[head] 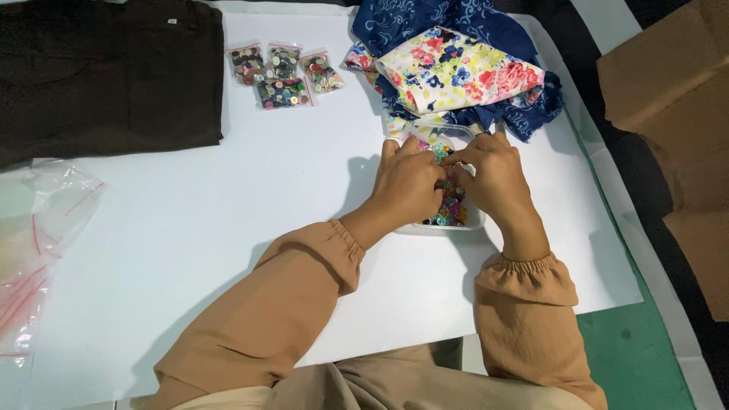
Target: Sorting small decorative buttons and placing them into small plastic zip-lock bags for packaging.
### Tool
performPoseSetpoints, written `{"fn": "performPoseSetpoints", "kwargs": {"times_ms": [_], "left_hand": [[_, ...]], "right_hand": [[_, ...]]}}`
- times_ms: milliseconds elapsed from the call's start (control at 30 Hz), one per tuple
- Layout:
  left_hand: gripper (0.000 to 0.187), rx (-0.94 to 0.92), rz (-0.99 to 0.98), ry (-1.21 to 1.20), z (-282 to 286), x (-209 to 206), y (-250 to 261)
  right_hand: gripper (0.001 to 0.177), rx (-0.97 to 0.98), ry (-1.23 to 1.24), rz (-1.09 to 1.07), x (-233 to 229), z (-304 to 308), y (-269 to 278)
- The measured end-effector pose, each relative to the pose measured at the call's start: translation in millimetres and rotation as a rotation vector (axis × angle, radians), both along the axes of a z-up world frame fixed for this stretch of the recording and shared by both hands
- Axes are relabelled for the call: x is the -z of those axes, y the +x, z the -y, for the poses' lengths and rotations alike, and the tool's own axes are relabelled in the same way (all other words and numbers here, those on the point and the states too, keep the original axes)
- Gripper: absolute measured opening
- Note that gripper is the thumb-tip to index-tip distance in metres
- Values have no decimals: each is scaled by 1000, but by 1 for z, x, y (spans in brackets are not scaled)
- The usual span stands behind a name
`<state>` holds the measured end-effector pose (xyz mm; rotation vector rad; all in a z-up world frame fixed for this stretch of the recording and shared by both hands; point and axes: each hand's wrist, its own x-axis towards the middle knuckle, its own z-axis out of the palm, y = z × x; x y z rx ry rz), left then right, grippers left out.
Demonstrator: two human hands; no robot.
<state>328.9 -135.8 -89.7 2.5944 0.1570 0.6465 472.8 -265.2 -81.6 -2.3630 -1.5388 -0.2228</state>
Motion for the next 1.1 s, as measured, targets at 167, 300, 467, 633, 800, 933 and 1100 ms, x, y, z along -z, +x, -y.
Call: {"fn": "performPoseSetpoints", "kwargs": {"times_ms": [167, 300, 467, 633, 800, 933, 1100], "left_hand": [[16, -65, -53, 21, -1, 21, 19], [14, -90, -36, 4, -1, 29, 24], [5, -103, -7, -10, -2, 34, 25], [4, -106, 16, -15, -1, 32, 22], [6, -49, 5, -31, 0, 21, 17], [9, -34, -8, 15, -2, 25, 20], [4, -34, -11, 10, -3, 37, 27]], "right_hand": [[22, 6, -65, 75, 11, 0, 5], [24, 2, -76, 84, 10, -3, -1], [20, -1, -61, 25, 14, -3, 3], [16, -12, -35, -3, 14, -1, 6], [16, -1, -38, -4, 18, 2, 11], [18, -3, -49, -14, 13, 1, 8], [20, -26, -99, 8, 13, 2, 5]]}}
